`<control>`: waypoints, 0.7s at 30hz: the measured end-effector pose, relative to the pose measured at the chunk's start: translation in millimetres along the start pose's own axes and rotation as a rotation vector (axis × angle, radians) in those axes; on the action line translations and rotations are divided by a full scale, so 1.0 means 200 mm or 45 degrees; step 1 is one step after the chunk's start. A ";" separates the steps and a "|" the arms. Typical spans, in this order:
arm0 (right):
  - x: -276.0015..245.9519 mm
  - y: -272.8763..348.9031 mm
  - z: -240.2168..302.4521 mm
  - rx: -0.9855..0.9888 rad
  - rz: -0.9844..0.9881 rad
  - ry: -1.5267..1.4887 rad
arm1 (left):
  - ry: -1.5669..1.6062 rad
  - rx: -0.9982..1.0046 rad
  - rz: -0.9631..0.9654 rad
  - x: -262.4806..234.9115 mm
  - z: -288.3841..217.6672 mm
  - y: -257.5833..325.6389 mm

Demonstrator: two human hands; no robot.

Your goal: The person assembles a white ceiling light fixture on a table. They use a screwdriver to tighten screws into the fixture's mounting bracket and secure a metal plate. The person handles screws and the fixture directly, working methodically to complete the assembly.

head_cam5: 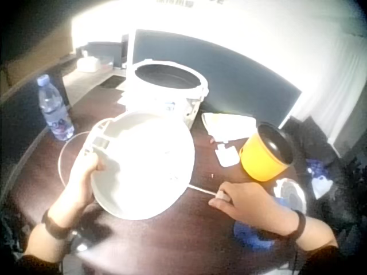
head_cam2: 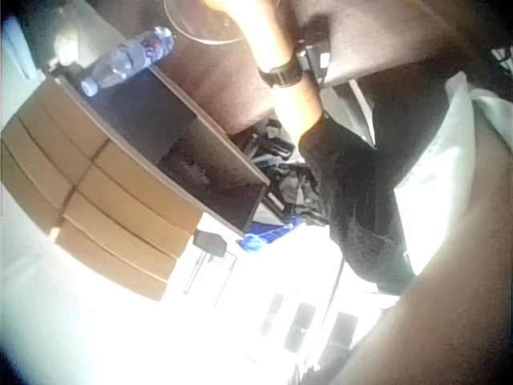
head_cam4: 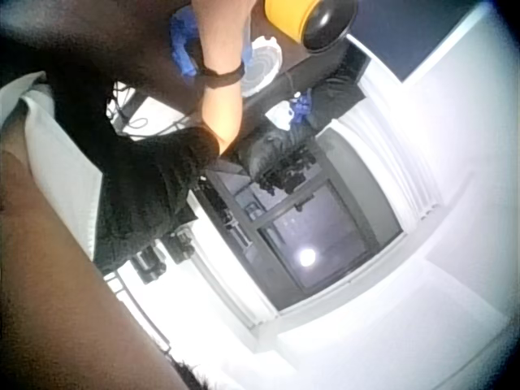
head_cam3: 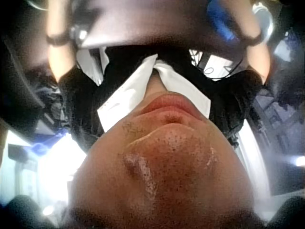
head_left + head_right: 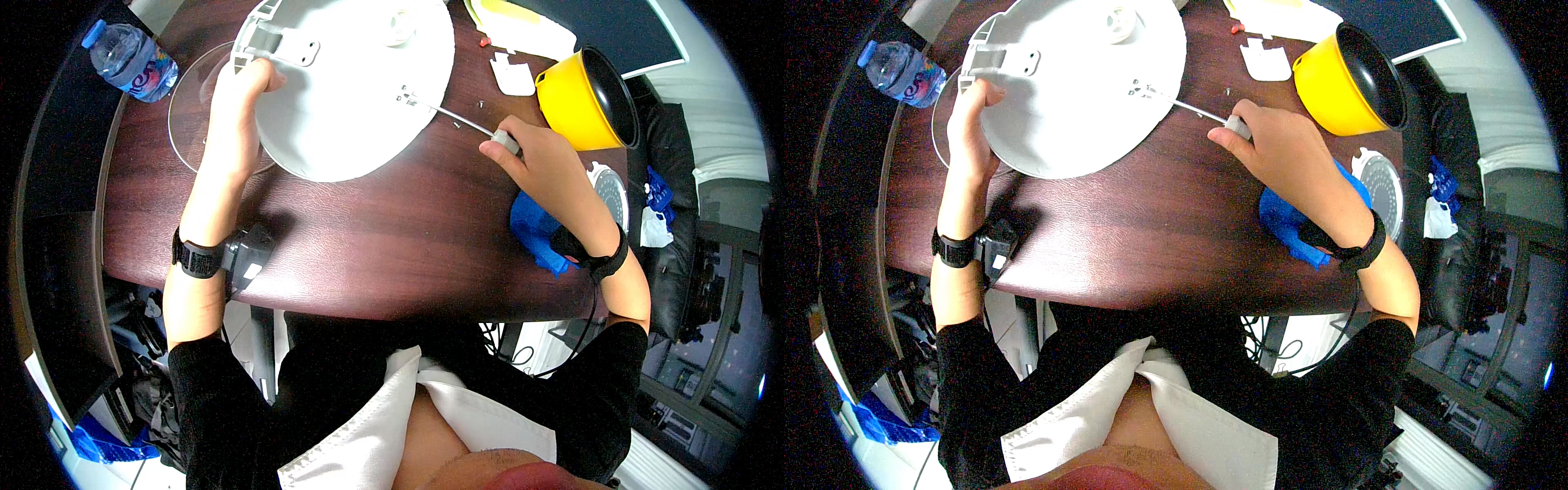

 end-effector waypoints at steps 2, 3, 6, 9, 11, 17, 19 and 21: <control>-0.01 0.00 0.00 0.006 -0.015 0.011 | -0.044 0.035 0.044 -0.02 0.02 -0.02; -0.01 0.00 0.00 0.010 -0.021 0.017 | -0.051 0.048 0.054 -0.03 0.03 -0.02; -0.01 -0.02 0.00 -0.003 -0.014 0.044 | -0.069 0.078 0.073 -0.03 0.03 -0.03; -0.01 -0.02 0.00 0.018 -0.002 0.072 | -0.075 0.085 0.074 -0.02 0.03 -0.03; -0.03 -0.02 0.01 -0.031 -0.038 0.139 | -0.067 0.077 0.077 -0.02 0.02 -0.02; -0.01 -0.03 0.02 -0.114 0.028 0.158 | -0.163 0.209 0.129 -0.03 -0.04 0.00; 0.06 -0.03 -0.03 0.100 0.253 -0.257 | -0.208 0.264 0.102 -0.03 -0.06 0.00; 0.19 0.04 -0.01 0.564 0.662 -0.991 | -0.208 0.266 0.099 -0.02 -0.06 0.00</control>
Point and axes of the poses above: each hand's wrist, its own y-axis away from the middle knuckle, its own x-axis out of the palm, z = x × y, the point moved 6 cm from there along -y, towards the middle knuckle, and after that the axes turned 2 degrees about x, right-handed, at the moved point
